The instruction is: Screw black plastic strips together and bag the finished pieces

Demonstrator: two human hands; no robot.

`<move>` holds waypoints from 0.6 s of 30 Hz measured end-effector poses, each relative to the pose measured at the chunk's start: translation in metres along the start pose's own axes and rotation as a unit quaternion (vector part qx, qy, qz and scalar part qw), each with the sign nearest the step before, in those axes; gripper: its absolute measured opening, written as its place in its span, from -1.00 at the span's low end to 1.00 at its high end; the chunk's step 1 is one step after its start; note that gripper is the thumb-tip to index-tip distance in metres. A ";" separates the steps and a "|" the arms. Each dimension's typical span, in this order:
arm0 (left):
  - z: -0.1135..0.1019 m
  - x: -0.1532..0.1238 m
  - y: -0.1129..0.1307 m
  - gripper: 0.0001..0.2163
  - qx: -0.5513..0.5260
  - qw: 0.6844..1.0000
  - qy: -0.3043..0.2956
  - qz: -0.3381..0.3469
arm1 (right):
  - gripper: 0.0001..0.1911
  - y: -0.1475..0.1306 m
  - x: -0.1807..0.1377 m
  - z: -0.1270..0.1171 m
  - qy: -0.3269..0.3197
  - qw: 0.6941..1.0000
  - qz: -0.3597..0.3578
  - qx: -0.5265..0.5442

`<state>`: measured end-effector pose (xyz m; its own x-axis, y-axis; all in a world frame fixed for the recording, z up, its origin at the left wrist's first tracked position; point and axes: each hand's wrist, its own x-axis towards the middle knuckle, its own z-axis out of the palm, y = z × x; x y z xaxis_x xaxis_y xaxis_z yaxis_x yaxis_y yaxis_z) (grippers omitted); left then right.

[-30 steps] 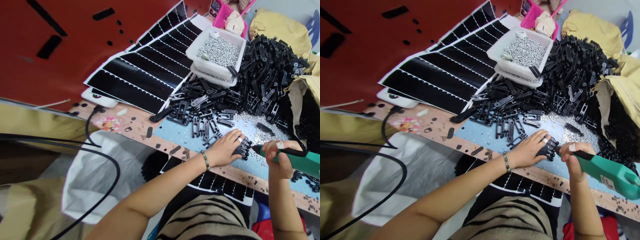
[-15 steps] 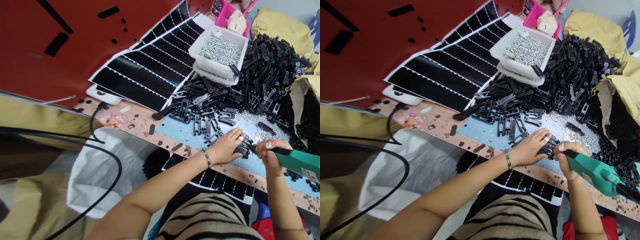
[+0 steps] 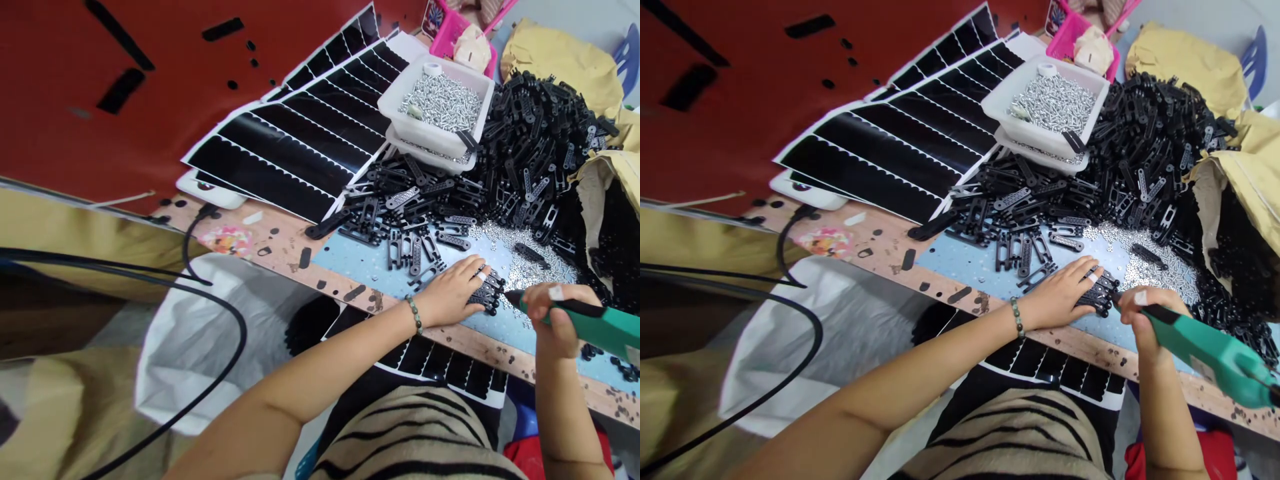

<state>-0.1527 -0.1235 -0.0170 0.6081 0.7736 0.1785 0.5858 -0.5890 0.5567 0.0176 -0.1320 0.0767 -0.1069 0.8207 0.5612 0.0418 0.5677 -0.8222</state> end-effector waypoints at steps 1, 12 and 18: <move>0.000 0.000 0.000 -0.33 0.001 1.000 0.001 0.001 | -0.89 -0.004 0.000 -0.001 0.009 1.000 -0.014 0.015; 0.000 0.000 -0.001 -0.34 0.010 1.000 0.000 0.004 | -0.93 0.004 -0.001 0.000 -0.014 0.999 0.021 0.038; 0.001 0.000 -0.002 -0.33 -0.012 1.000 0.003 0.004 | -0.90 0.006 0.009 0.005 -0.030 0.996 0.077 0.032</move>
<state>-0.1533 -0.1228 -0.0189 0.6094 0.7703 0.1876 0.5677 -0.5892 0.5750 0.0116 -0.1217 0.0766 -0.1642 0.8910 0.4232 -0.0015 0.4288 -0.9034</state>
